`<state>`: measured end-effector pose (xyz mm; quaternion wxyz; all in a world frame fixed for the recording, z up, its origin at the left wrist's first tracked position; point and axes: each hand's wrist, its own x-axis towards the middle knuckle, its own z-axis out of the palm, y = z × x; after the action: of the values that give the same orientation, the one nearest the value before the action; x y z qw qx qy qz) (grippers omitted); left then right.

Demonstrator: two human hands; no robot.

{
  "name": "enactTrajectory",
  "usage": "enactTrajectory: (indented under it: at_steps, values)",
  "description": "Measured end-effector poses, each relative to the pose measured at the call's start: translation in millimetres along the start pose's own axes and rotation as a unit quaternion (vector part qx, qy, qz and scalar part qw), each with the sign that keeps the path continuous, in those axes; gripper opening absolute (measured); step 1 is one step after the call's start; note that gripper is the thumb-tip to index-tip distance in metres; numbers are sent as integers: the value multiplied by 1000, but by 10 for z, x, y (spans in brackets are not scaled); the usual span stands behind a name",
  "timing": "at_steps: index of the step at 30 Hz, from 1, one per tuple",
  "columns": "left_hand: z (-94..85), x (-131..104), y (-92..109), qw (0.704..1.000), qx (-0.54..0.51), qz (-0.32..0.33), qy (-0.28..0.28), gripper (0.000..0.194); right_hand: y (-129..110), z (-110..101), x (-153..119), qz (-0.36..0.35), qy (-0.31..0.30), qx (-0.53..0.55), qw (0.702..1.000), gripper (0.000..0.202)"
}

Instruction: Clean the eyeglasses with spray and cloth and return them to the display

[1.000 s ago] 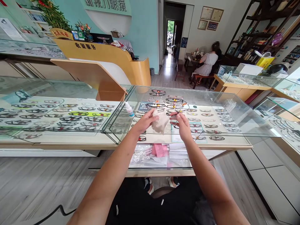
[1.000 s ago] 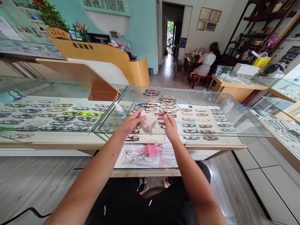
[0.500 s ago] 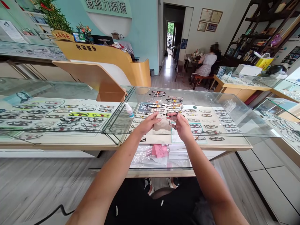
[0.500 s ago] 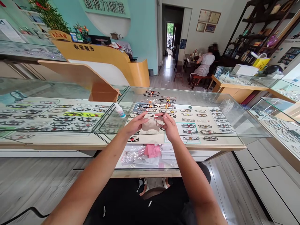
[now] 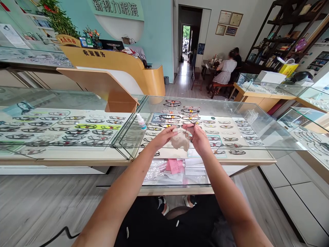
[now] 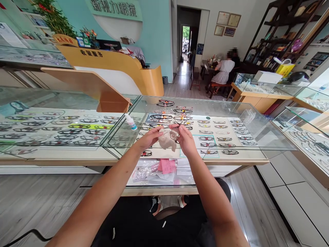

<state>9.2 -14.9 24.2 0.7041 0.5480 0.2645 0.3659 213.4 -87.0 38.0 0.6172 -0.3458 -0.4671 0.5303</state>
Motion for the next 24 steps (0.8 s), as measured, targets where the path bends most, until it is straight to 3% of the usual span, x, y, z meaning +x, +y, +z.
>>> enactTrajectory:
  at_steps: [6,8,11,14,17,19,21,24]
  values:
    - [-52,26,-5,998,11,21,58,55,52,-87,42,-29,33,-28,999,40]
    - [-81,34,5,997,7,18,79,56,28,-193,83,-32,77,-106,991,38]
    - [-117,46,5,996,1,20,93,55,-118,-476,139,-12,120,-273,954,36]
    - [-130,60,-11,995,-4,27,92,53,-379,-893,157,28,62,-470,880,40]
    - [-114,69,-13,996,-6,23,83,51,-651,-1331,157,92,-33,-668,738,43]
    - [-93,73,-3,997,-7,21,80,50,-776,-1562,164,138,-82,-741,651,47]
    - [-72,77,7,997,-7,21,80,50,-833,-1715,177,162,-116,-772,604,52]
    - [-55,80,10,997,-6,17,76,50,-817,-1809,196,163,-133,-786,581,53]
